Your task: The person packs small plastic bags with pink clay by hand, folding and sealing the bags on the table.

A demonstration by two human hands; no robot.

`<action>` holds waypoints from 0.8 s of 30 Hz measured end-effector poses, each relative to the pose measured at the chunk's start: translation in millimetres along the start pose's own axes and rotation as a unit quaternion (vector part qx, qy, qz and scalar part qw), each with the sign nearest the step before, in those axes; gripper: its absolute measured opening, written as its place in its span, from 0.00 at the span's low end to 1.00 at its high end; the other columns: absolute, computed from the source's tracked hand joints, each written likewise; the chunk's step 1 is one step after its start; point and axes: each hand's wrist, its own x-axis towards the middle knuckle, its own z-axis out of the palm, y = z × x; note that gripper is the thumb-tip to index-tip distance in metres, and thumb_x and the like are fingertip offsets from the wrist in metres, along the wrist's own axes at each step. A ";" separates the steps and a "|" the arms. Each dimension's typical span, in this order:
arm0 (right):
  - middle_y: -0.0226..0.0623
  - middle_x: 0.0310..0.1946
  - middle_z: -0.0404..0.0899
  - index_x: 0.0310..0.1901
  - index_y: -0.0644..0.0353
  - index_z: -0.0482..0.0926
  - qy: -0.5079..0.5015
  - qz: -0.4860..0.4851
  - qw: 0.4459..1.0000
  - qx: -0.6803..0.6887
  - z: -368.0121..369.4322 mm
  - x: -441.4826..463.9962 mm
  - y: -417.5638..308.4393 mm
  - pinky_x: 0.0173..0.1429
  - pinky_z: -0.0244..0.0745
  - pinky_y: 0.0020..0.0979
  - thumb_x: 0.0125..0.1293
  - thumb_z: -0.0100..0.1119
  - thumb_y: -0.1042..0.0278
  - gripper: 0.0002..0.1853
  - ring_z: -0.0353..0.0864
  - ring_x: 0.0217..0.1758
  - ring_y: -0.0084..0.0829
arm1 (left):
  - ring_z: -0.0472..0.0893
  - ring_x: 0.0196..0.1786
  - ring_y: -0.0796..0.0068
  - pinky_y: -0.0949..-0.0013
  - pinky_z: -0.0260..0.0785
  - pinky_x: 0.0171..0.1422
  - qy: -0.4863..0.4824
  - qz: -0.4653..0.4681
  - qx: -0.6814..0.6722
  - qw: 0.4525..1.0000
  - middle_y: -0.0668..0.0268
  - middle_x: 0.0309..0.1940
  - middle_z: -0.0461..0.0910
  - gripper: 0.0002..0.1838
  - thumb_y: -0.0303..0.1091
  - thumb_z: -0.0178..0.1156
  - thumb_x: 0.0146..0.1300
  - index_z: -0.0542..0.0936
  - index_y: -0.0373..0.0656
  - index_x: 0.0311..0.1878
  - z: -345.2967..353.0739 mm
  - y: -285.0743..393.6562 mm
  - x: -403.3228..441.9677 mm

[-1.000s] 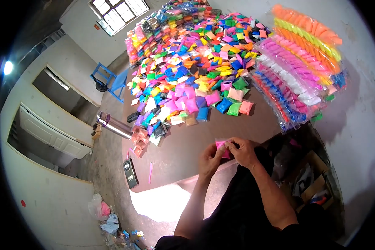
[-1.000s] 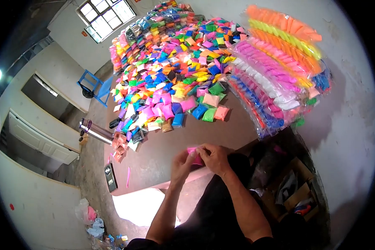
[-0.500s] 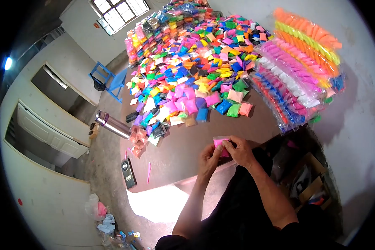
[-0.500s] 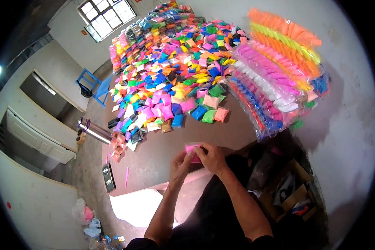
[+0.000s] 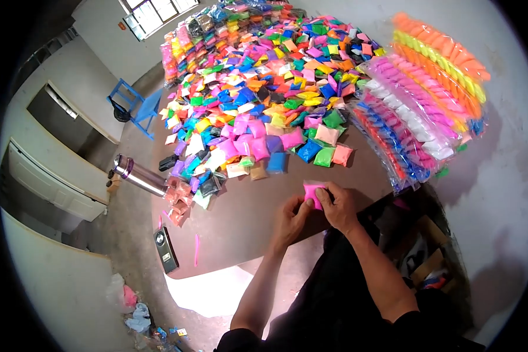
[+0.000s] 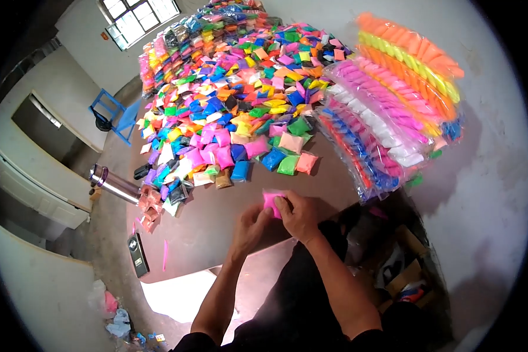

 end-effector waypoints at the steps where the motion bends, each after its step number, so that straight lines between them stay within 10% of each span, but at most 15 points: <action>1: 0.40 0.29 0.82 0.43 0.63 0.82 -0.001 0.008 1.000 -0.006 -0.5 -0.1 0.8 0.39 0.76 0.32 0.73 0.62 0.59 0.13 0.80 0.32 0.28 | 0.80 0.37 0.78 0.71 0.73 0.44 -0.001 0.000 -0.004 1.000 0.67 0.34 0.84 0.17 0.41 0.62 0.74 0.83 0.33 0.51 2.8 -0.1 0.3; 4: 0.47 0.35 0.85 0.44 0.61 0.83 -0.013 0.031 0.998 0.047 -2.9 -1.0 -4.9 0.43 0.79 0.38 0.73 0.60 0.59 0.12 0.85 0.38 0.46 | 0.82 0.40 0.77 0.71 0.74 0.47 0.020 0.006 -0.128 0.992 0.65 0.38 0.86 0.17 0.40 0.63 0.73 0.83 0.33 0.51 10.4 0.4 -0.3; 24: 0.46 0.28 0.81 0.34 0.63 0.80 -0.034 -0.052 0.998 0.013 -4.2 -3.2 -4.0 0.35 0.74 0.39 0.69 0.63 0.62 0.11 0.81 0.30 0.44 | 0.76 0.38 0.86 0.79 0.69 0.43 0.088 -0.023 -0.221 0.971 0.75 0.35 0.82 0.11 0.35 0.62 0.74 0.83 0.37 0.49 10.9 -4.7 -2.9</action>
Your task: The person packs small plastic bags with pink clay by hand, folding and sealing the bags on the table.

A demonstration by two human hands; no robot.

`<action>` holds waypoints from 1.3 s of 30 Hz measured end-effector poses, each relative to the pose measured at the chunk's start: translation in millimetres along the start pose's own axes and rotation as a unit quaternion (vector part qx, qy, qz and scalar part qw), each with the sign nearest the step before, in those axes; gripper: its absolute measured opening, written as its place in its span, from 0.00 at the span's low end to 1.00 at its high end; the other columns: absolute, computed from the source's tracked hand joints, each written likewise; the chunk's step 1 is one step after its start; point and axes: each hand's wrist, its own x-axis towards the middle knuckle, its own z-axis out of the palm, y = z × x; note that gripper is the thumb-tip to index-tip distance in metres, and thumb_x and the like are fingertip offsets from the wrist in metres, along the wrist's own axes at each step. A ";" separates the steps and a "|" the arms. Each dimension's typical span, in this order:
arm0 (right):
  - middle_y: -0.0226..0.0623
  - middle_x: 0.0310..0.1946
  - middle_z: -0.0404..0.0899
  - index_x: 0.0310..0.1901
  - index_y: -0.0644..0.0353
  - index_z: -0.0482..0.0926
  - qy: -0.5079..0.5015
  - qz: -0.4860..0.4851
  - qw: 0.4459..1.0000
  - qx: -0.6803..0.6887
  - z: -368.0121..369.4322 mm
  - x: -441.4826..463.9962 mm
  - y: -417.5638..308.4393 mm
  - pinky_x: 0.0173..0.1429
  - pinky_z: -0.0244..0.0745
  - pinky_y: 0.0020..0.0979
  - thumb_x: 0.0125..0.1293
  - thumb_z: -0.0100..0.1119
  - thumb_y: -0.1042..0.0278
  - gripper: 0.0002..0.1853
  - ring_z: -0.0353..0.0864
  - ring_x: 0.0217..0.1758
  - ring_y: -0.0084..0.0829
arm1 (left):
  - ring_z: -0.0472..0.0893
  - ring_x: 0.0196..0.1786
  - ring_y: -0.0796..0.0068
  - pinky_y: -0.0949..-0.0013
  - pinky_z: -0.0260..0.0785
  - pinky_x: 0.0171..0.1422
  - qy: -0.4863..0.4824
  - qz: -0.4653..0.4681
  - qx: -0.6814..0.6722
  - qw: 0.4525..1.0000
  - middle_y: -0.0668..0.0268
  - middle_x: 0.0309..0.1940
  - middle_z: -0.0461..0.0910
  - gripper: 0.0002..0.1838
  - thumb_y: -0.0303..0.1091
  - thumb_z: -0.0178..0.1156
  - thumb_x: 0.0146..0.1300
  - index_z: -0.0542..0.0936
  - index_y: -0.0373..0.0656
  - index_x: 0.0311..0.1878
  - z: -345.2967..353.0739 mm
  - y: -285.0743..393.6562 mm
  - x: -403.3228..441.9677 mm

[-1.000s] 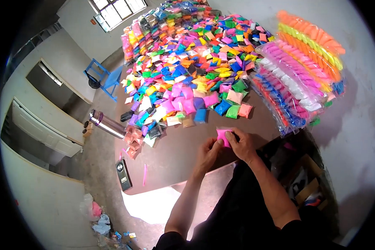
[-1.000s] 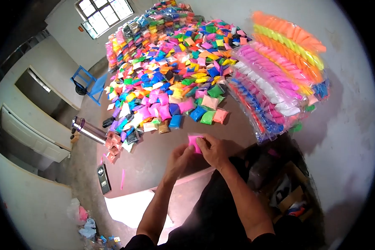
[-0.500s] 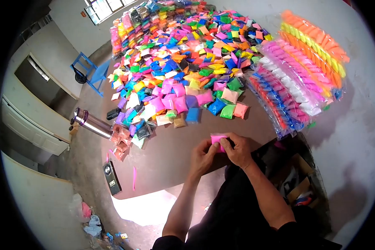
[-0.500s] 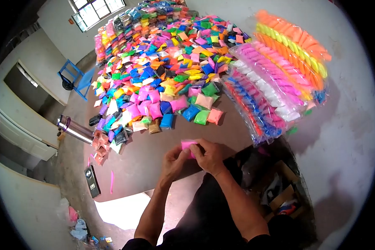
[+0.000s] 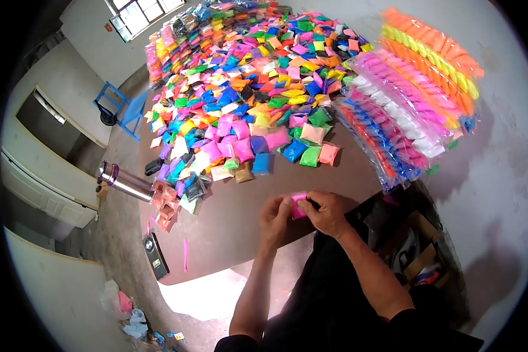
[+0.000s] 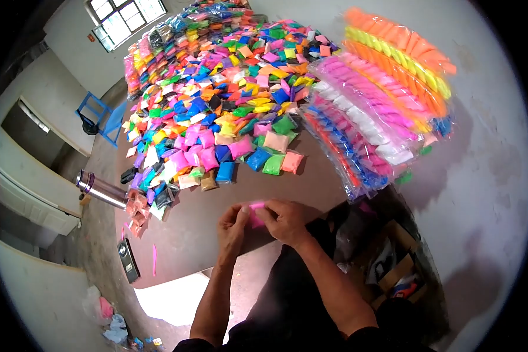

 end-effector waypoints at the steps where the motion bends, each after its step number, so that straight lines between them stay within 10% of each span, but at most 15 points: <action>1: 0.46 0.28 0.81 0.34 0.63 0.80 0.000 -0.017 1.000 -0.008 0.7 0.5 -0.1 0.36 0.74 0.39 0.69 0.63 0.63 0.11 0.81 0.31 0.44 | 0.76 0.38 0.86 0.79 0.69 0.43 -0.002 -0.001 0.001 1.000 0.75 0.35 0.82 0.11 0.35 0.62 0.74 0.83 0.37 0.49 -0.8 -0.2 0.0; 39: 0.46 0.32 0.83 0.40 0.63 0.83 -0.049 -0.013 0.999 -0.014 -1.2 0.7 -6.1 0.39 0.77 0.36 0.68 0.63 0.68 0.07 0.84 0.34 0.43 | 0.78 0.36 0.84 0.78 0.70 0.43 0.044 0.004 -0.048 0.998 0.71 0.34 0.83 0.09 0.35 0.66 0.72 0.83 0.38 0.44 -4.3 0.5 2.3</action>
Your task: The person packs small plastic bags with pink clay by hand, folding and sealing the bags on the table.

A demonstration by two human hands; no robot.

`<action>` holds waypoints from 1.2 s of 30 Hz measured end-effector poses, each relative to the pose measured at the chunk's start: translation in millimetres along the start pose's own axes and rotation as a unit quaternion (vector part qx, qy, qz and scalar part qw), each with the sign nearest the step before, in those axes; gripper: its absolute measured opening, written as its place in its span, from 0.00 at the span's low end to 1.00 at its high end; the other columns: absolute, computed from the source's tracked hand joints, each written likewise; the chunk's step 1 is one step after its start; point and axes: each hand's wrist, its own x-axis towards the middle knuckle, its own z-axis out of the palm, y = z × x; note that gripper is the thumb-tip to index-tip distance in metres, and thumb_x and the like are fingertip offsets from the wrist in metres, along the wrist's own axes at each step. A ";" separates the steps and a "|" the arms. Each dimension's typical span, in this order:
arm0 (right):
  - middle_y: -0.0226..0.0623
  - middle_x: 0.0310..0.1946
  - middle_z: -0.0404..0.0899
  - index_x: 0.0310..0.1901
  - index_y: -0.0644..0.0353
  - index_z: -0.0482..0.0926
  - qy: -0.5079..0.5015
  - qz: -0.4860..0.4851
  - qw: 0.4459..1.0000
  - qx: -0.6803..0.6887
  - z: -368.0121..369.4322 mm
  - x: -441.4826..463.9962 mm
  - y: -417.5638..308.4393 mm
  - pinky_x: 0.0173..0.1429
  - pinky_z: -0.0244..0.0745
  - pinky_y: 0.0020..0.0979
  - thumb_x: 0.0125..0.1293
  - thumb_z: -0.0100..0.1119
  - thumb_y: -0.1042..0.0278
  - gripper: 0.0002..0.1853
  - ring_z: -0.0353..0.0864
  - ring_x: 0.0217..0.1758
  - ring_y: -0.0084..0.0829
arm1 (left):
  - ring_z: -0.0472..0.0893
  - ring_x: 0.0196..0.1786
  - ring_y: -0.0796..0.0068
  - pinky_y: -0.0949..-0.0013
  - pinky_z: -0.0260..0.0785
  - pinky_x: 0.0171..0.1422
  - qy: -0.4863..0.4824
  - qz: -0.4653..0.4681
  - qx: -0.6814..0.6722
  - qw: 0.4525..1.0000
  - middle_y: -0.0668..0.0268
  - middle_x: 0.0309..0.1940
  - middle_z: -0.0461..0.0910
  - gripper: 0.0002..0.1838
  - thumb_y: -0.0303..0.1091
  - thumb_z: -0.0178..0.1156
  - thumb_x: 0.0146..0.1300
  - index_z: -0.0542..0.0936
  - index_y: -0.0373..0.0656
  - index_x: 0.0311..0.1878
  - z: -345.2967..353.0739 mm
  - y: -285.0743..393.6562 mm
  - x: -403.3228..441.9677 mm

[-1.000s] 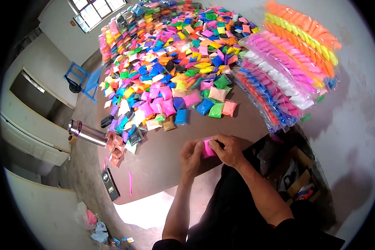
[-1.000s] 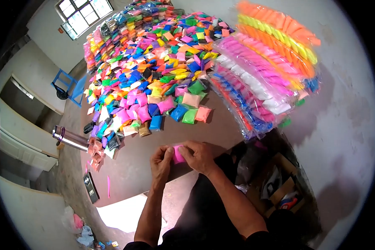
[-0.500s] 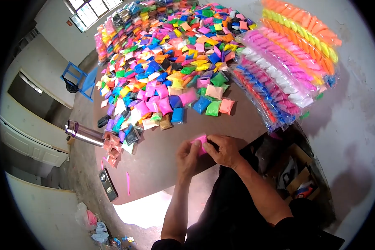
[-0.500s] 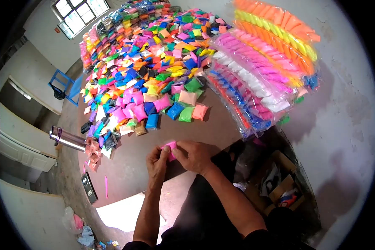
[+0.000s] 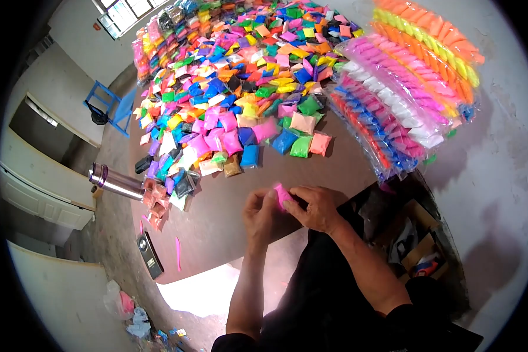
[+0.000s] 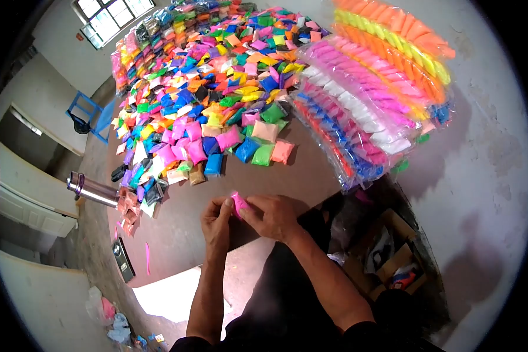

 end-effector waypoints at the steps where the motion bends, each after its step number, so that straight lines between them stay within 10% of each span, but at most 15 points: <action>1: 0.45 0.32 0.83 0.40 0.63 0.83 -0.017 0.011 1.000 -0.001 0.8 -1.3 3.0 0.38 0.77 0.36 0.68 0.63 0.68 0.07 0.84 0.34 0.43 | 0.78 0.36 0.84 0.78 0.70 0.43 0.002 -0.003 0.000 1.000 0.71 0.34 0.83 0.09 0.35 0.66 0.72 0.83 0.38 0.44 -0.4 1.8 0.3; 36: 0.44 0.35 0.83 0.45 0.64 0.83 0.000 -0.007 1.000 0.017 -0.7 -1.0 7.5 0.44 0.78 0.35 0.63 0.67 0.68 0.11 0.85 0.40 0.41 | 0.81 0.42 0.82 0.75 0.74 0.50 -0.070 0.000 0.097 0.993 0.69 0.39 0.86 0.09 0.31 0.64 0.71 0.85 0.36 0.48 -3.2 2.3 2.1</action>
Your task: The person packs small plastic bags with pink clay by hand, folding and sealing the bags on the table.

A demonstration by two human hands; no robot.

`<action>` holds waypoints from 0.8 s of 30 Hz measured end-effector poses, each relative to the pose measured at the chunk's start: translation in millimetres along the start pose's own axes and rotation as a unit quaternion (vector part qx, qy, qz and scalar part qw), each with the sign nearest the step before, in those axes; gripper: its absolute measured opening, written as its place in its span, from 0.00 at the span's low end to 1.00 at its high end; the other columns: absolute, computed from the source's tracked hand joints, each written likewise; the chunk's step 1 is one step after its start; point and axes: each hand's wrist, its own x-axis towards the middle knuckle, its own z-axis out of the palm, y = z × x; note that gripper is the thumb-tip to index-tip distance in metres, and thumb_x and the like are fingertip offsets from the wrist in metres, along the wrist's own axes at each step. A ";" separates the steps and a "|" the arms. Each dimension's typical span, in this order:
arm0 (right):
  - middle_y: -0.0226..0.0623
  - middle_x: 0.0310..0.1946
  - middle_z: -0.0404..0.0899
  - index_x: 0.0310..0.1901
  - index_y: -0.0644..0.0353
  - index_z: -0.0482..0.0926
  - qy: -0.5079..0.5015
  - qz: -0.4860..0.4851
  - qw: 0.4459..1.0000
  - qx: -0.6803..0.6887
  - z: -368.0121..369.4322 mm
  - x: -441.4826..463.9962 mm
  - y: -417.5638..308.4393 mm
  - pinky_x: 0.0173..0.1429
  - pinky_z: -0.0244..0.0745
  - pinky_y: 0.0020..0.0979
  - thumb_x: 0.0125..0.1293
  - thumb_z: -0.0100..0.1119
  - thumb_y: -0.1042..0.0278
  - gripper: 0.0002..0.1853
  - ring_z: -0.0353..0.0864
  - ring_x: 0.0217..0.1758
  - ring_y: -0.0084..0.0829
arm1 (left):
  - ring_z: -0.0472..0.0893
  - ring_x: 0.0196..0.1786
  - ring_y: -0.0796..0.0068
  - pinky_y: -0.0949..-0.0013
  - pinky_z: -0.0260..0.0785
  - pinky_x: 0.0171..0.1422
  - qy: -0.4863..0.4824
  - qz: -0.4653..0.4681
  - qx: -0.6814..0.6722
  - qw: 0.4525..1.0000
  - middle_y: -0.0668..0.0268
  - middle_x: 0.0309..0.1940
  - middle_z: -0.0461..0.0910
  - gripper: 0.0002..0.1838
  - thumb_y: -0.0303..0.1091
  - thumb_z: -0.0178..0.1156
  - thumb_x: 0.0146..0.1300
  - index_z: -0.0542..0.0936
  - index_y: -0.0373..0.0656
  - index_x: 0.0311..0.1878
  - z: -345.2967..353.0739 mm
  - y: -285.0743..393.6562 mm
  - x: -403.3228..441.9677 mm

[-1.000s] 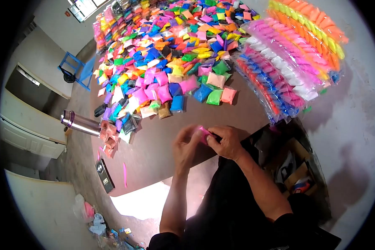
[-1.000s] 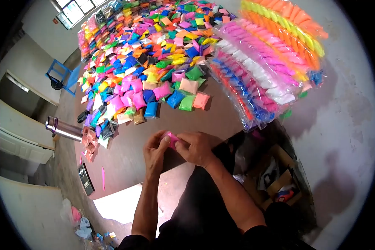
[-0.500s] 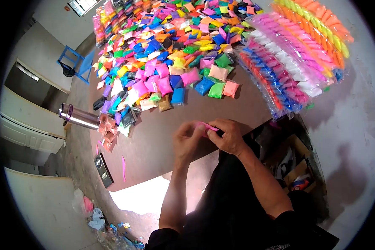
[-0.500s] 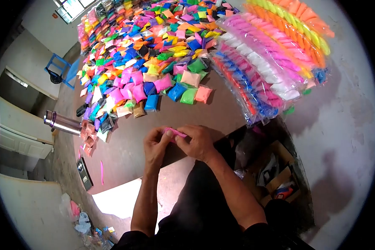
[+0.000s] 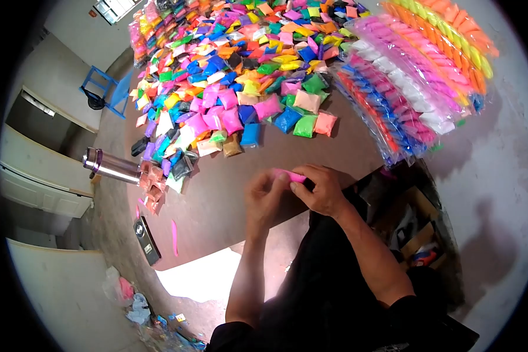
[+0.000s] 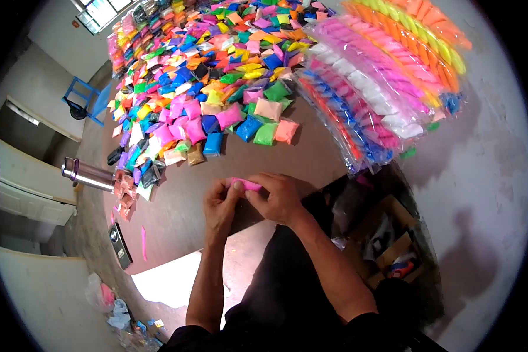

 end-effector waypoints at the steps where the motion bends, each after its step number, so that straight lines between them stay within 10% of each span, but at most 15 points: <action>1: 0.44 0.36 0.83 0.45 0.64 0.83 -0.008 0.016 1.000 0.025 0.1 0.6 2.7 0.44 0.78 0.35 0.64 0.67 0.68 0.11 0.86 0.40 0.41 | 0.81 0.42 0.82 0.75 0.74 0.50 0.001 0.005 0.005 1.000 0.69 0.39 0.86 0.09 0.31 0.64 0.71 0.85 0.36 0.48 1.6 5.9 0.4; 15: 0.48 0.35 0.85 0.44 0.62 0.85 -0.006 0.057 0.998 0.033 -3.6 4.6 -5.9 0.43 0.80 0.39 0.67 0.63 0.61 0.13 0.86 0.38 0.47 | 0.80 0.41 0.83 0.76 0.72 0.47 -0.014 0.010 0.006 1.000 0.71 0.37 0.84 0.12 0.36 0.63 0.74 0.84 0.36 0.47 -1.9 -8.1 1.2; 24: 0.40 0.28 0.85 0.44 0.64 0.85 0.040 0.064 0.993 0.091 -6.8 -1.2 -13.6 0.34 0.77 0.28 0.70 0.61 0.68 0.09 0.85 0.27 0.27 | 0.81 0.42 0.81 0.76 0.73 0.49 -0.057 -0.008 0.021 0.998 0.69 0.38 0.85 0.14 0.40 0.66 0.71 0.84 0.37 0.49 4.3 10.3 -4.5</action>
